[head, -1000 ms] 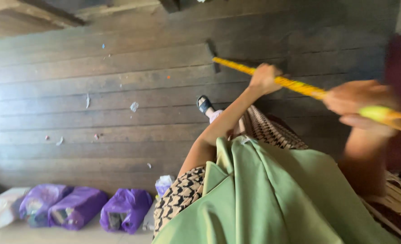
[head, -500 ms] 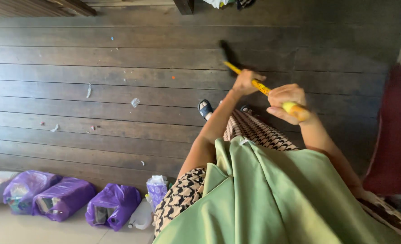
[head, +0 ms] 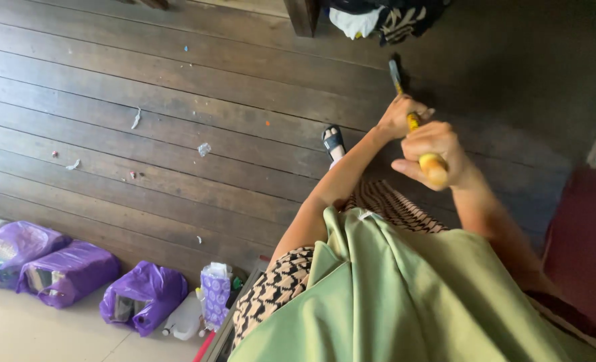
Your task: The person sweeps a wooden floor using a broom, pushing debris across the surface and into corners while moving past various bags and furniture.
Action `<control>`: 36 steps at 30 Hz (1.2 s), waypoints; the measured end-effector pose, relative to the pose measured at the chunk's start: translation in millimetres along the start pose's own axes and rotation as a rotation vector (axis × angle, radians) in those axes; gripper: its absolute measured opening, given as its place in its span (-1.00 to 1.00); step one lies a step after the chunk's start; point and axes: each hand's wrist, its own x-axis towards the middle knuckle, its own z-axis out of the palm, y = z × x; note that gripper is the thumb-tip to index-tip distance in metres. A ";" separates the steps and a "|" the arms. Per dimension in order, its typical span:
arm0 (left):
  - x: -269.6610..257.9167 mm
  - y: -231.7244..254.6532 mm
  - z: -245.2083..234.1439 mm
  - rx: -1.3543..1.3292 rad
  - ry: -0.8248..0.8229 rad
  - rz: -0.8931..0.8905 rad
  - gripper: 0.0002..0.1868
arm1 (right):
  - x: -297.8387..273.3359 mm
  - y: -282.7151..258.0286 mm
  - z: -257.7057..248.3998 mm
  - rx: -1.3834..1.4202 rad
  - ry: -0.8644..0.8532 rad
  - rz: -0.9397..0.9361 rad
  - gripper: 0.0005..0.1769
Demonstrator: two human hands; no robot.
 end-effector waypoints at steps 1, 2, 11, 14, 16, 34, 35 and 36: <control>-1.0 -21.4 -6.6 -0.010 -0.008 -0.033 -0.74 | 10.7 10.9 4.4 0.055 0.069 -0.022 -0.67; -1.7 -42.9 -14.0 0.013 0.035 -0.008 -0.82 | 23.6 23.6 5.7 0.105 0.137 -0.047 -0.73; 57.6 -101.2 -55.0 0.204 0.006 -0.149 -0.62 | 66.5 39.6 -92.2 0.534 0.304 -0.061 -0.89; 98.2 -94.0 -70.6 0.193 0.071 -0.090 -0.62 | 100.8 53.8 -93.8 0.451 0.315 -0.147 -0.76; 115.7 -113.4 -81.2 0.163 0.121 -0.122 -0.65 | 132.0 81.1 -76.5 0.298 0.286 -0.227 -0.77; 171.3 -138.3 -70.5 0.091 0.543 0.090 -0.57 | 176.4 110.7 -153.8 0.372 0.156 -0.182 -0.89; 168.0 -144.3 -75.8 0.101 0.582 0.078 -0.58 | 183.0 123.6 -136.8 0.282 0.134 -0.212 -0.88; 155.0 -146.6 -79.2 0.106 0.615 0.062 -0.58 | 184.8 133.3 -125.6 0.192 0.117 -0.233 -0.87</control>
